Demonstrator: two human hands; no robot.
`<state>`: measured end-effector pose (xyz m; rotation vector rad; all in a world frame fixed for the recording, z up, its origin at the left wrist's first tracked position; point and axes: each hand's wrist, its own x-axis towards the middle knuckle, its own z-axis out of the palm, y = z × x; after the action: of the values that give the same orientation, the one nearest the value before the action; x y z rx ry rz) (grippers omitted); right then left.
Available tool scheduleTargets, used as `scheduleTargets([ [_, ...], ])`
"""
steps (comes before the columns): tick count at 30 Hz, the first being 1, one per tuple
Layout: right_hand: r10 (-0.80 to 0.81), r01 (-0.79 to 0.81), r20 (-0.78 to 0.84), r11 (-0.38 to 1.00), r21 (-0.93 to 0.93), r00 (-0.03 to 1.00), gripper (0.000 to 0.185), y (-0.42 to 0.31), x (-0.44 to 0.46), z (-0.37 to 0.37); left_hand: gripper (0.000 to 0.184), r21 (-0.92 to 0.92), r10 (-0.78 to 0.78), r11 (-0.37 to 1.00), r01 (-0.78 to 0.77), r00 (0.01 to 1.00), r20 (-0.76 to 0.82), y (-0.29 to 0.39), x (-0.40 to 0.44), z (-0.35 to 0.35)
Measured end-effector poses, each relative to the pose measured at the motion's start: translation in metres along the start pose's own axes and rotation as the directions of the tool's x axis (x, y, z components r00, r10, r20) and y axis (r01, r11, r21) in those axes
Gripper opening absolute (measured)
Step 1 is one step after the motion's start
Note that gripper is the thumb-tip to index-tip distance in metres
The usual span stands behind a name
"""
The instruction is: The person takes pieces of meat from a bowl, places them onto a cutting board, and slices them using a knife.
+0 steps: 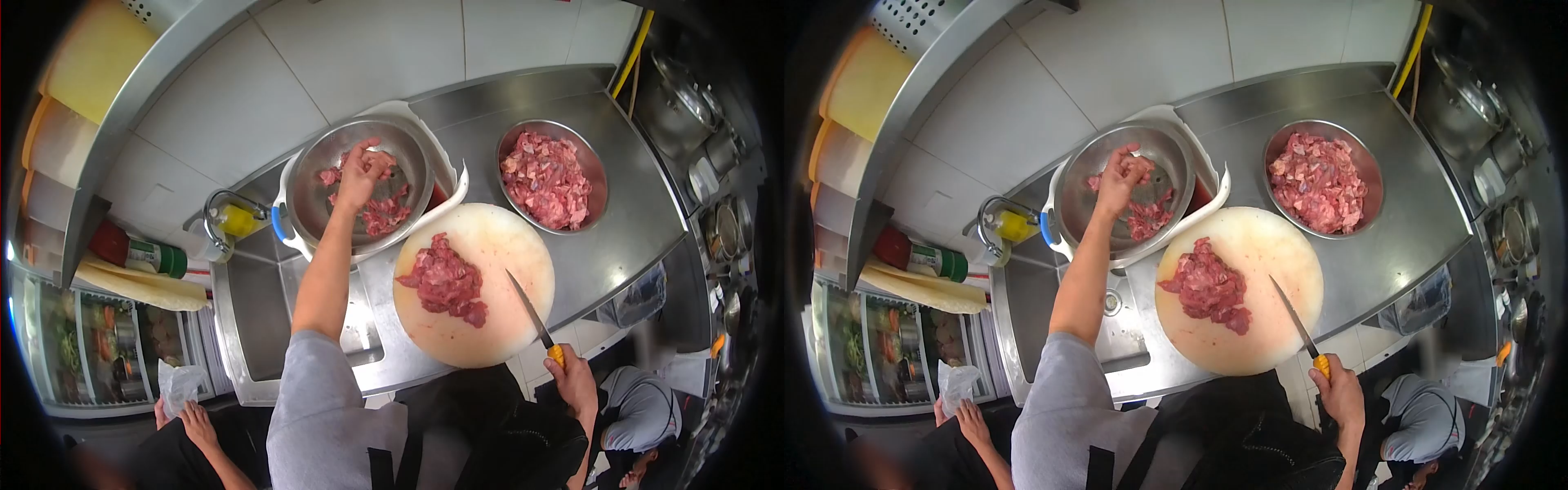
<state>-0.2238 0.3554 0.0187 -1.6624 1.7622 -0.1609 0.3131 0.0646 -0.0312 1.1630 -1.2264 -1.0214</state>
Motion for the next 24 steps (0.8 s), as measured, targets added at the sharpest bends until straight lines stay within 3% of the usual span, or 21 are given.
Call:
scheduleTargets([
  [4,-0.035,0.035,-0.028,0.999,-0.004,0.999,0.037,0.003,0.002,0.004,0.048,0.038,0.051,0.998,-0.053,0.997,0.051,0.028,-0.013,0.027],
  [7,-0.046,0.046,-0.101,0.999,0.003,0.994,0.036,0.009,0.002,0.013,0.05,-0.045,-0.012,0.999,0.02,0.985,0.175,0.073,-0.059,0.108],
  [11,-0.001,0.012,-0.228,0.999,0.049,0.974,0.037,0.011,0.004,0.016,0.052,-0.035,-0.281,0.943,0.33,0.849,0.448,0.009,-0.128,0.218],
  [13,0.029,-0.024,-0.223,0.999,0.022,0.974,0.038,0.016,0.002,0.019,0.048,0.028,-0.31,0.939,0.342,0.812,0.495,-0.036,-0.164,0.253],
  [16,0.043,-0.044,-0.196,0.999,0.0,0.98,0.038,0.014,-0.003,0.026,0.04,0.197,-0.356,0.93,0.312,0.9,0.253,-0.048,-0.19,0.269],
  [24,0.016,-0.024,-0.038,0.974,-0.226,0.999,0.035,-0.004,-0.012,0.042,0.04,0.404,-0.322,0.878,0.256,0.941,0.105,-0.044,-0.204,0.266],
])
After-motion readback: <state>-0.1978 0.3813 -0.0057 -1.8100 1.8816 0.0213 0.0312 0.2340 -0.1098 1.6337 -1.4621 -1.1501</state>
